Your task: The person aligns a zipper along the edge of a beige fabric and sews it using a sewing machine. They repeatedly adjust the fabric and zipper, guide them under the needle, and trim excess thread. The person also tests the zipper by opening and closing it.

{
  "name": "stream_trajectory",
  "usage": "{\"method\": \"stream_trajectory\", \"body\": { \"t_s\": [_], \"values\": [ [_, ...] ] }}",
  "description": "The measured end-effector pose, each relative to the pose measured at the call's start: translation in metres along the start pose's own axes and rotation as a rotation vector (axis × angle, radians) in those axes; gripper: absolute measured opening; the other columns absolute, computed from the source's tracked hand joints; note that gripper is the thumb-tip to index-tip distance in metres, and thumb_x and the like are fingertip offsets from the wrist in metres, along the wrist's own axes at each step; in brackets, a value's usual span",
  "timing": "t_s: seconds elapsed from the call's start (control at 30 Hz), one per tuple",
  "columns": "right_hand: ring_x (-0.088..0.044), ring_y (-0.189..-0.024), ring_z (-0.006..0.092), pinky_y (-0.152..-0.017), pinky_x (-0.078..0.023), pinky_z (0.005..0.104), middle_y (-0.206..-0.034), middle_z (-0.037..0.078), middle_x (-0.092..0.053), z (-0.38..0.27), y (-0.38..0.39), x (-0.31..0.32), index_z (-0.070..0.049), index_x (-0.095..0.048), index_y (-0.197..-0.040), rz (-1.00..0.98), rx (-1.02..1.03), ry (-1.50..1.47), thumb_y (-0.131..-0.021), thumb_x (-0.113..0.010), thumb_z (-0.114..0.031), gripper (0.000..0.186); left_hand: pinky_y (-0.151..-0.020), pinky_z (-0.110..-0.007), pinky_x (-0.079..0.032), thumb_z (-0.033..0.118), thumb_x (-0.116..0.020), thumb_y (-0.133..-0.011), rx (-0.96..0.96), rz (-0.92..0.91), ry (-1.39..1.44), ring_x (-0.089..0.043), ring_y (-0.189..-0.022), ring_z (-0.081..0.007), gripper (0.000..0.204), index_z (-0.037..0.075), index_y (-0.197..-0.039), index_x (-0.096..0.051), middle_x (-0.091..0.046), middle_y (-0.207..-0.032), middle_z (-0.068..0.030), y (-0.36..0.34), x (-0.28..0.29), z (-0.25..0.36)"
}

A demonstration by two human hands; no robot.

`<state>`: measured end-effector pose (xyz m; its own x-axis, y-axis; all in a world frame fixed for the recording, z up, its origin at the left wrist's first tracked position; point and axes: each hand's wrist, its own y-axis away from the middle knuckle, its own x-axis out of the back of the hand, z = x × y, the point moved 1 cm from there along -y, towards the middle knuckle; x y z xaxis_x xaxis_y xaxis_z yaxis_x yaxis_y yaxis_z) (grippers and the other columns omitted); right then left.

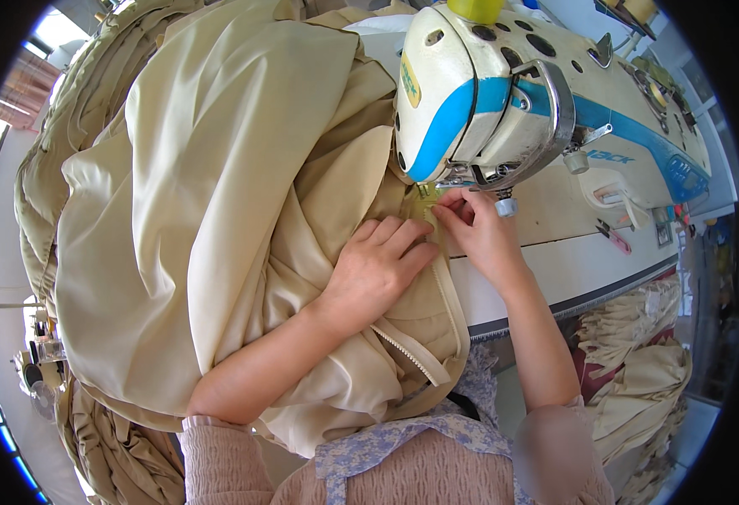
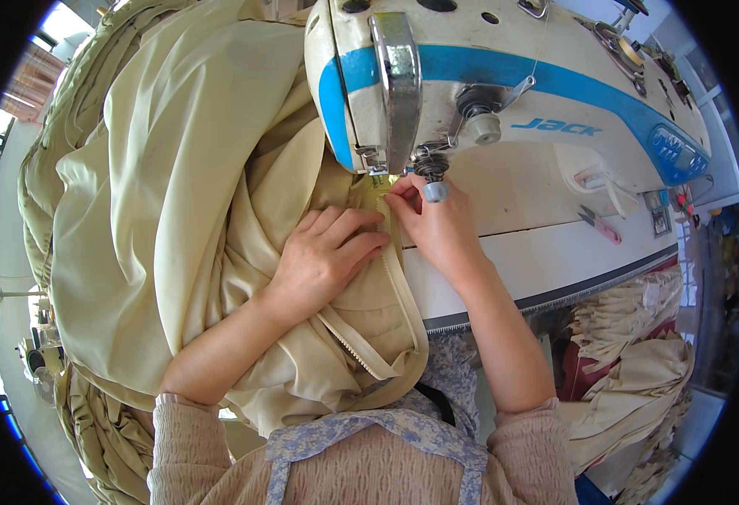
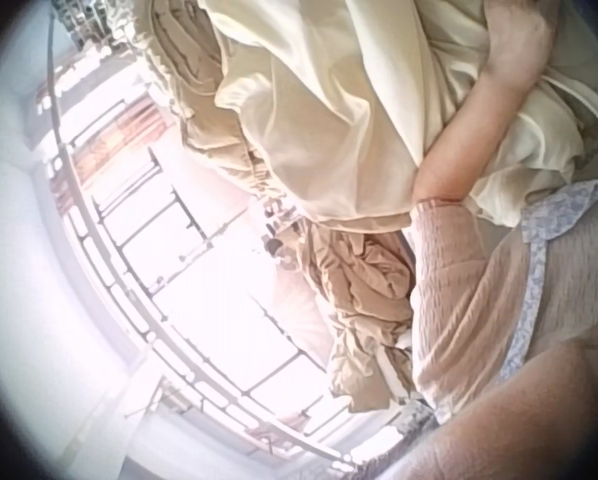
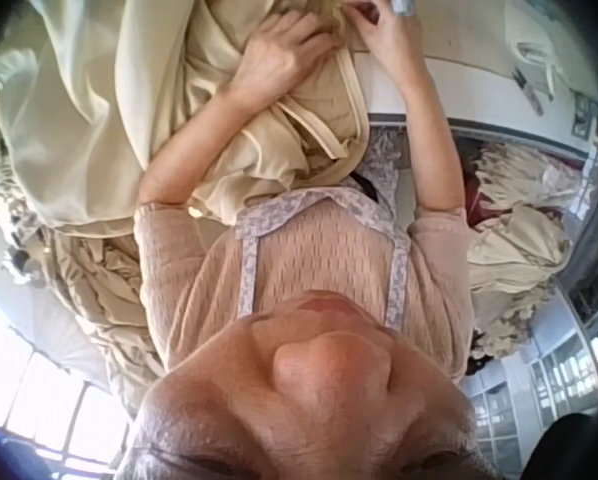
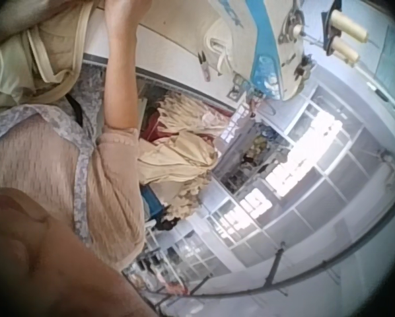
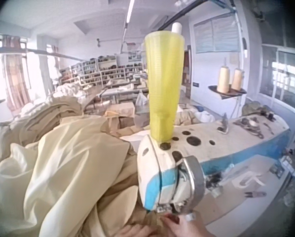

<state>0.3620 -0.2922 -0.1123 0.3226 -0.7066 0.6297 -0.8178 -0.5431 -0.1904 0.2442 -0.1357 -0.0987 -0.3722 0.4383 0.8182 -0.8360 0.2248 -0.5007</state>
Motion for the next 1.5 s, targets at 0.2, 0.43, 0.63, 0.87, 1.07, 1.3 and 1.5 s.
{"method": "stream_trajectory", "body": {
  "t_s": [0.2, 0.43, 0.63, 0.87, 1.07, 1.3, 1.5],
  "values": [
    [-0.059, -0.066, 0.0102, -0.062, -0.049, 0.0267, -0.08, 0.004, -0.07, 0.005, 0.0, -0.002, 0.0, -0.069, -0.096, -0.032, -0.008, -0.055, -0.093, -0.073, -0.007, 0.009, -0.082, -0.035, -0.051, 0.017, -0.079, -0.078, 0.028, -0.004, -0.028, -0.061, -0.095, -0.0218, 0.033, 0.009, -0.109, -0.072, -0.066, -0.118, -0.0017, 0.0, -0.002, 0.001],
    [-0.065, -0.07, 0.0116, -0.066, -0.052, 0.0273, -0.081, 0.006, -0.072, 0.01, -0.003, -0.003, 0.002, -0.068, -0.097, -0.08, 0.018, -0.012, -0.095, -0.071, -0.007, 0.01, -0.085, -0.036, -0.049, 0.016, -0.075, -0.08, 0.017, 0.014, -0.06, -0.058, -0.101, -0.0231, 0.034, 0.005, -0.111, -0.069, -0.063, -0.12, -0.0072, 0.0, -0.003, 0.001],
    [-0.067, -0.072, 0.0131, -0.068, -0.053, 0.0278, -0.082, 0.008, -0.073, 0.007, -0.004, -0.001, 0.003, -0.068, -0.097, -0.092, -0.016, 0.043, -0.095, -0.07, -0.006, 0.01, -0.085, -0.036, -0.048, 0.016, -0.074, -0.081, 0.019, -0.02, -0.077, -0.058, -0.101, -0.0244, 0.033, 0.007, -0.112, -0.067, -0.064, -0.123, -0.0099, -0.002, -0.003, 0.002],
    [-0.068, -0.078, 0.0172, -0.073, -0.055, 0.0316, -0.085, 0.008, -0.071, 0.017, -0.005, -0.004, 0.002, -0.068, -0.099, -0.107, -0.059, -0.068, -0.095, -0.069, -0.009, 0.012, -0.085, -0.035, -0.048, 0.016, -0.074, -0.081, 0.016, -0.028, -0.13, -0.057, -0.102, -0.0234, 0.043, 0.002, -0.121, -0.066, -0.063, -0.125, -0.0103, -0.003, -0.004, 0.002],
    [-0.073, -0.075, 0.0285, -0.071, -0.058, 0.038, -0.082, 0.013, -0.074, 0.014, -0.008, -0.004, -0.001, -0.071, -0.093, -0.061, -0.06, -0.06, -0.09, -0.07, -0.014, 0.013, -0.086, -0.036, -0.047, 0.018, -0.074, -0.082, 0.036, -0.069, -0.154, -0.057, -0.102, -0.0234, 0.048, 0.002, -0.126, -0.065, -0.062, -0.127, -0.0091, -0.002, -0.003, 0.003],
    [-0.073, -0.077, 0.0313, -0.071, -0.058, 0.0397, -0.083, 0.015, -0.074, 0.012, -0.008, -0.003, -0.001, -0.071, -0.092, -0.056, -0.046, -0.041, -0.091, -0.069, -0.015, 0.014, -0.087, -0.037, -0.048, 0.019, -0.074, -0.082, 0.053, -0.067, -0.149, -0.057, -0.104, -0.0243, 0.046, 0.002, -0.124, -0.066, -0.061, -0.127, -0.0101, -0.002, -0.004, 0.002],
    [-0.072, -0.077, 0.0337, -0.069, -0.057, 0.0417, -0.082, 0.016, -0.073, 0.007, -0.01, -0.001, -0.001, -0.07, -0.089, -0.047, -0.006, 0.019, -0.091, -0.069, -0.015, 0.014, -0.089, -0.039, -0.051, 0.017, -0.075, -0.083, 0.068, -0.047, -0.131, -0.058, -0.105, -0.0265, 0.043, 0.004, -0.122, -0.067, -0.062, -0.129, -0.0127, -0.002, -0.002, 0.001]
  ]
}}
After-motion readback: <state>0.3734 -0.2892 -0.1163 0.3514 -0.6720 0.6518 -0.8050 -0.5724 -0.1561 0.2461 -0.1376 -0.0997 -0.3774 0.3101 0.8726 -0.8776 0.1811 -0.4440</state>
